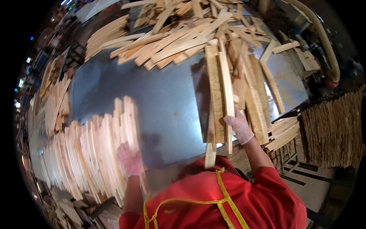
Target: The person sorts wooden planks on a metal table in a workshop. They pick up planks from a disorganized pile, inspect them, and place them into a neat stack. The person occasionally picks up planks from the floor and adds them to the stack.
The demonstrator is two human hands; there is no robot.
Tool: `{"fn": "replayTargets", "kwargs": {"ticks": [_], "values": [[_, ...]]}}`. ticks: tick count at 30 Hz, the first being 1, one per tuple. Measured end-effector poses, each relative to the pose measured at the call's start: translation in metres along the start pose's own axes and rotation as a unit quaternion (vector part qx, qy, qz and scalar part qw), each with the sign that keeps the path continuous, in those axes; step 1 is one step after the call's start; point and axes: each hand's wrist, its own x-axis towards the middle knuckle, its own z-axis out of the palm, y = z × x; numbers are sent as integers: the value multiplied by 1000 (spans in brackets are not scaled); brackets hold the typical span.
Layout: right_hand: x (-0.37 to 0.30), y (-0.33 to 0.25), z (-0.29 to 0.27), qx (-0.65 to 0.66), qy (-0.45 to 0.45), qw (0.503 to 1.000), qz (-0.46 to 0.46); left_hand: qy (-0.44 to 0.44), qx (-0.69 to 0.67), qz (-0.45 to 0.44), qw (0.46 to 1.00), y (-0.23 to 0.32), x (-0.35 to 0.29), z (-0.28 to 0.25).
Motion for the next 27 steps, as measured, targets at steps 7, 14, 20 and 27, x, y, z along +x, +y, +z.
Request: {"fn": "replayTargets", "kwargs": {"ticks": [7, 14, 20, 27], "values": [[22, 30, 76, -566, 58, 822, 38, -1, -70, 34, 997, 11, 9, -29], [-33, 27, 144, -644, 67, 761, 28, -54, -102, 31, 993, 6, 9, -38], [-60, 92, 237, -355, -100, 920, 135, 17, -108, 42, 993, 0, 8, -15], [-2, 141, 296, -522, -442, 729, 9, 80, -89, 106, 987, 14, 13, -24]]}}
